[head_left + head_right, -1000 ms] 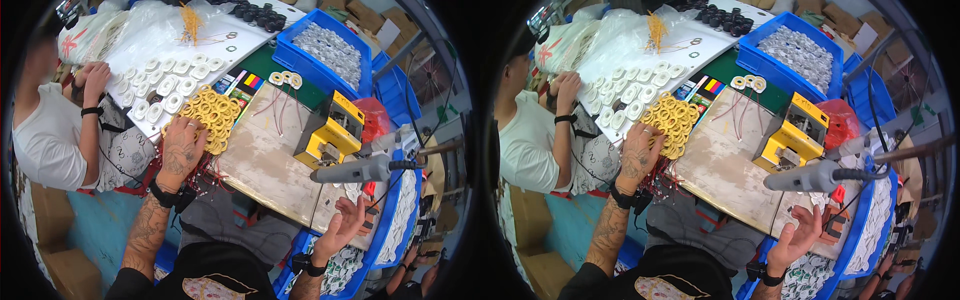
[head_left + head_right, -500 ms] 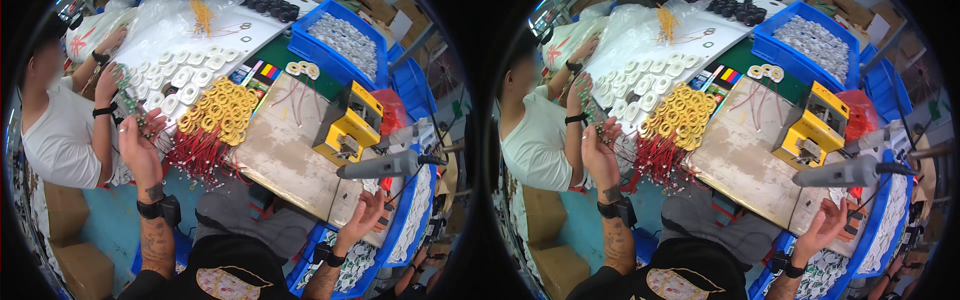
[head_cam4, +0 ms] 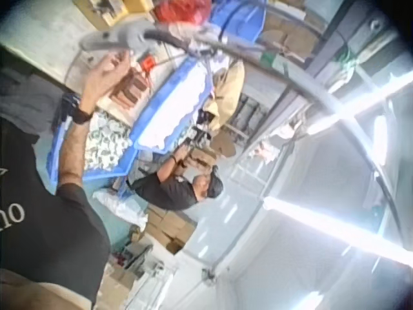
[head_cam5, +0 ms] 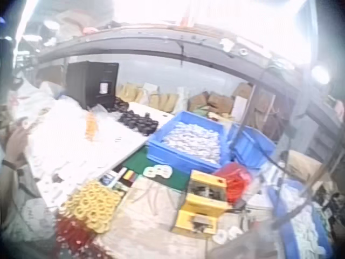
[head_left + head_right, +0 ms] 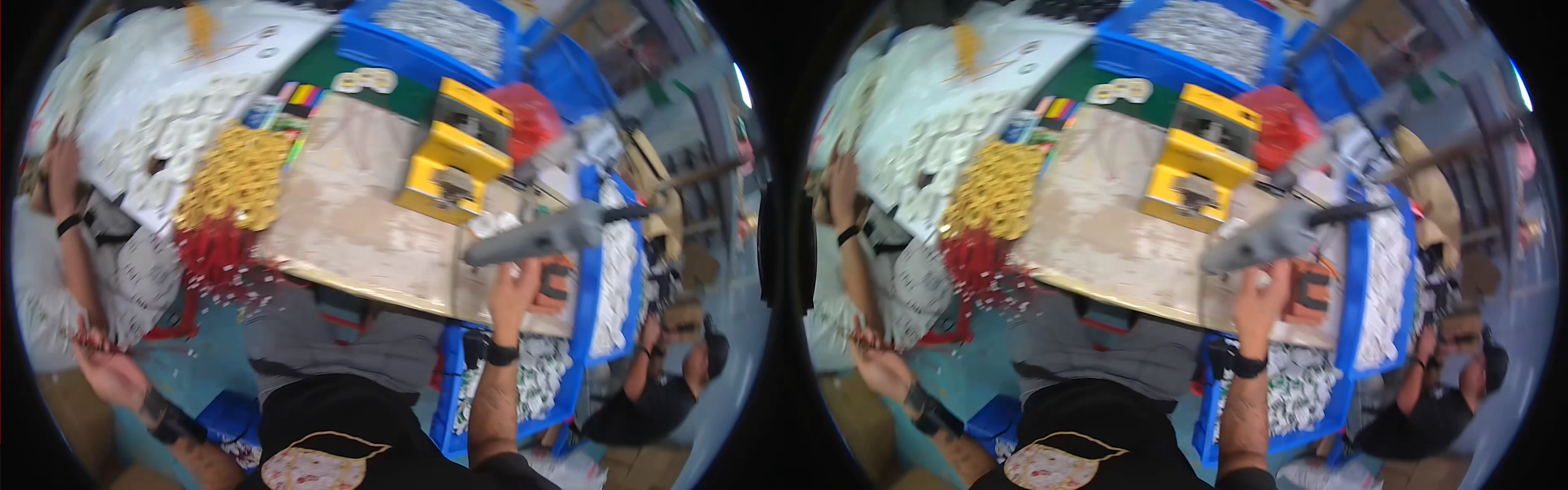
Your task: Soldering or applying adhesive to wires and white circular components at a workbench in a factory setting.
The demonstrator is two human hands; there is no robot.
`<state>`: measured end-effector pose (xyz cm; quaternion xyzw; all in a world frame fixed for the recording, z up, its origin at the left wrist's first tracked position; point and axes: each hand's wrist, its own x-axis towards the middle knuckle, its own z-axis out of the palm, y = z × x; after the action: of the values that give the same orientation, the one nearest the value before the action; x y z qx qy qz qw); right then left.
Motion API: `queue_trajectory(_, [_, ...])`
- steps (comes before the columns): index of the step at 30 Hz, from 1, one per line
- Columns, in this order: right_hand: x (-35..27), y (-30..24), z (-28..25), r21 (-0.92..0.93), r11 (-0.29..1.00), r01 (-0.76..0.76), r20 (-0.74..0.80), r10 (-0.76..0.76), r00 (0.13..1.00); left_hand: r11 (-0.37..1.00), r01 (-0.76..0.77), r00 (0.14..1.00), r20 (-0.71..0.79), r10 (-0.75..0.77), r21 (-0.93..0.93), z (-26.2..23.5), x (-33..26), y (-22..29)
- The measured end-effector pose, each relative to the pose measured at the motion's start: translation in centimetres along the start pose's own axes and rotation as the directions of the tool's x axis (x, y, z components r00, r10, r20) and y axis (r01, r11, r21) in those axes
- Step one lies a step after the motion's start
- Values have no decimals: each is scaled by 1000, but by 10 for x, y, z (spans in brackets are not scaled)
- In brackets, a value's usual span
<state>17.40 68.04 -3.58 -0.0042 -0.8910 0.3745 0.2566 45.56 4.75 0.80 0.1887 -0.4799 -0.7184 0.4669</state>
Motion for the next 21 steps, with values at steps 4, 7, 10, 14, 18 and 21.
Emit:
queue_trajectory(4, [26,-14,-14,-227,931,284,113,-265,958,999,22,993,-116,-26,-34,158,-66,-12])
queue_trajectory(7, [39,-15,-23,-280,895,347,246,-282,927,913,386,918,156,-365,-135,183,-106,-49])
queue_trajectory(10, [44,-9,-18,-336,871,358,334,-245,910,780,626,665,517,-540,9,208,-134,-69])
queue_trajectory(14, [48,-3,-9,-341,890,304,371,-169,913,760,612,501,634,-589,222,244,-154,-91])
queue_trajectory(18, [26,-40,-14,-315,899,305,221,-243,945,678,670,292,732,-615,303,252,-154,-106])
queue_trajectory(21, [-5,-67,-15,-275,936,219,253,-149,956,682,665,312,717,-624,304,258,-160,-114])
